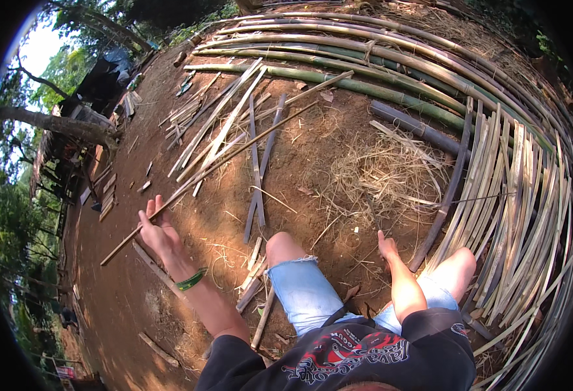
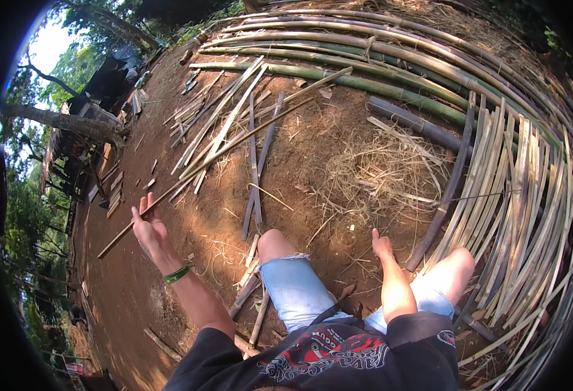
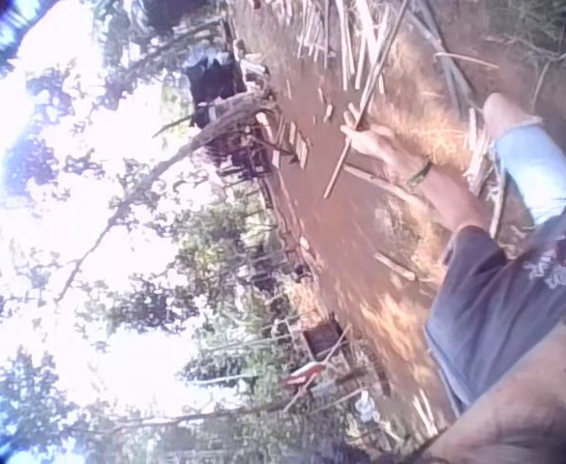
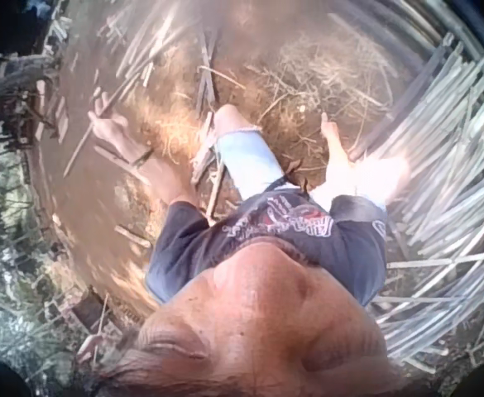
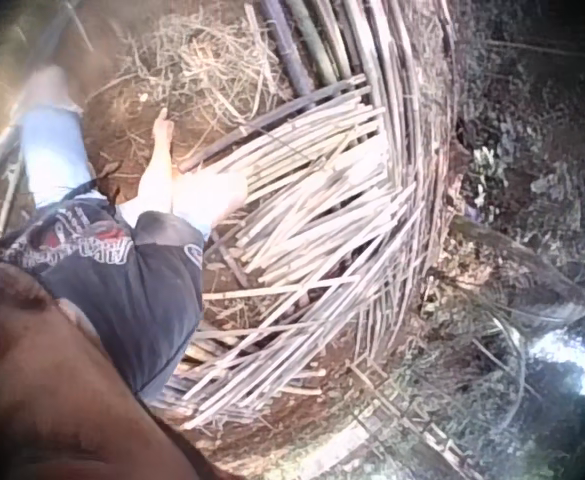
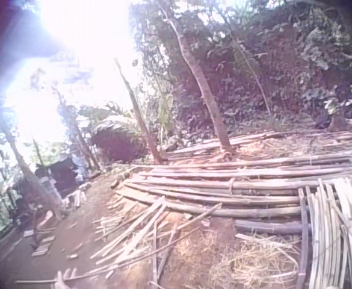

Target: The person sits on the ground and uses a machete to split long bamboo poles into thin strips. They hold the bamboo with one hand and strike it with the machete to separate the material, occasionally inspecting the split pieces.

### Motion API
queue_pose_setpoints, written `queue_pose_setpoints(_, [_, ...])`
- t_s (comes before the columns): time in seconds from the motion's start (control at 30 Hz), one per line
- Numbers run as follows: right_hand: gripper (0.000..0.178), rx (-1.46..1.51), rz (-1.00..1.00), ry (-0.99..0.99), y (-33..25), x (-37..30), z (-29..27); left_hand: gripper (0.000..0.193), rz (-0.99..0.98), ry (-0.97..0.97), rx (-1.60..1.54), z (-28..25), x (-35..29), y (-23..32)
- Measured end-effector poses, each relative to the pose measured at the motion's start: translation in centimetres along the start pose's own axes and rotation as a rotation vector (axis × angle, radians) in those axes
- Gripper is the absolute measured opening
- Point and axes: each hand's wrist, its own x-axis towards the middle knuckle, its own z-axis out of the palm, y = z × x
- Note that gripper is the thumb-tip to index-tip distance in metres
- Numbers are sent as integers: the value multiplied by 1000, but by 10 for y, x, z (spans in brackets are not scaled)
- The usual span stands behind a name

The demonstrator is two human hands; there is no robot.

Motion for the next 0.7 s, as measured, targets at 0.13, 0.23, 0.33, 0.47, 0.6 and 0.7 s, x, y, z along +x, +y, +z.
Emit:
queue_pose_setpoints(0.13, [78,-38,-68,-6,7,14,-2,46,-127,477,112,-78,-14,-99])
queue_pose_setpoints(0.23, [78,-48,-75,-10,9,20,-2,50,-284,731,-119,-150,-22,-161])
queue_pose_setpoints(0.33, [79,-71,-102,0,3,13,3,50,-274,767,-264,-175,-30,-183])
queue_pose_setpoints(0.47, [80,-127,-119,19,2,11,2,53,-276,657,-448,-166,-16,-192])
queue_pose_setpoints(0.6, [83,-179,-77,-2,8,22,3,64,-267,429,-614,-118,37,-206])
queue_pose_setpoints(0.7, [84,-249,-97,55,22,40,-4,90,-588,410,-389,-48,42,-221])
